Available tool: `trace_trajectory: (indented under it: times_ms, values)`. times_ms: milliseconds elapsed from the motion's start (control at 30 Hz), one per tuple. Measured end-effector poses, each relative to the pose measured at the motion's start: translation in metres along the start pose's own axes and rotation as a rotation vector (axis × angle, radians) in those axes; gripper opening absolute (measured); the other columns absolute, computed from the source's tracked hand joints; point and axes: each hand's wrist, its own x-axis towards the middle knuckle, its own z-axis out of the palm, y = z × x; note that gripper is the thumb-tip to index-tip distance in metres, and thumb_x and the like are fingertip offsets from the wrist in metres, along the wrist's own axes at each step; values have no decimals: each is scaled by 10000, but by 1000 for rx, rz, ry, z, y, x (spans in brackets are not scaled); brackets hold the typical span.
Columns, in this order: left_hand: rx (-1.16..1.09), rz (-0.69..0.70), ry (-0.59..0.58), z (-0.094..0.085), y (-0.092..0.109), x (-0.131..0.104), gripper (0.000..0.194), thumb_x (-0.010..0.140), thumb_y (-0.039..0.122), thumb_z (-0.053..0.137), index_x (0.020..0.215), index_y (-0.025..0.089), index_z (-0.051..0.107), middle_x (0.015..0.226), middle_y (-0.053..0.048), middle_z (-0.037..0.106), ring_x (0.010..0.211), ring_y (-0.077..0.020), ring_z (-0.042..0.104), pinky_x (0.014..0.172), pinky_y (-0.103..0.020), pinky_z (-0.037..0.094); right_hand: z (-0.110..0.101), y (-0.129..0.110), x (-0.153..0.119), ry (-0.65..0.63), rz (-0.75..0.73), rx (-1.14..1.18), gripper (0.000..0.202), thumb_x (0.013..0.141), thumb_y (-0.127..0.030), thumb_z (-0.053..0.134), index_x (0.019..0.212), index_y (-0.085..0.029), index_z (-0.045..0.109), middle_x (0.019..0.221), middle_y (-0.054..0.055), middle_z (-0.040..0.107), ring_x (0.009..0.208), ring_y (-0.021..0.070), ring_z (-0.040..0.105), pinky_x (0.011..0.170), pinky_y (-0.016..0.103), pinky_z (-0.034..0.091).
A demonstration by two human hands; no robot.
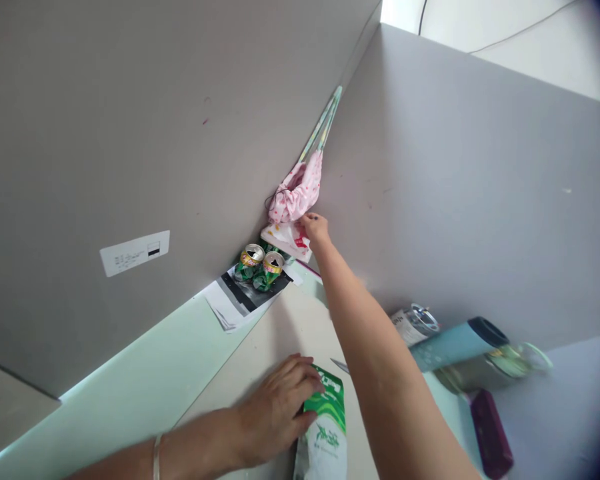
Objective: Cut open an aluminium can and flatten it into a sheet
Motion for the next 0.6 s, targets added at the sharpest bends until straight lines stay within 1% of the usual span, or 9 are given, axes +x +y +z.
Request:
trace_trajectory:
  times_ms: [133,333,467,600]
  values:
    - [6,-13,-5,-1,-1,1,356,887,137,648,1240,135,604,1297,-117,621,1395,-257,412,1238,-425,256,-10,-5,8,-15,21,137,345,975,-326,632,1280,-170,593,1280,99,622,1063,243,657,882,447,571]
    - [11,-10,-10,0,-1,1,340,898,151,651,1235,144,606,1294,-117,624,1387,-257,418,1227,-439,275,-30,-6,7,-98,25,258,339,978,-328,627,1277,-171,595,1276,98,624,1061,241,657,884,447,571]
    - [10,-15,-4,0,-1,1,344,885,140,667,1224,145,616,1282,-114,627,1360,-248,442,1225,-421,273,-38,-7,0,-184,11,210,343,977,-329,628,1279,-169,593,1275,99,624,1062,242,657,883,448,571]
    - [15,-22,7,0,-1,2,343,867,126,680,1203,166,626,1283,-95,625,1350,-240,440,1213,-400,286,-41,-8,-14,-277,-5,53,332,979,-326,625,1273,-173,598,1274,98,625,1059,238,658,884,445,571]
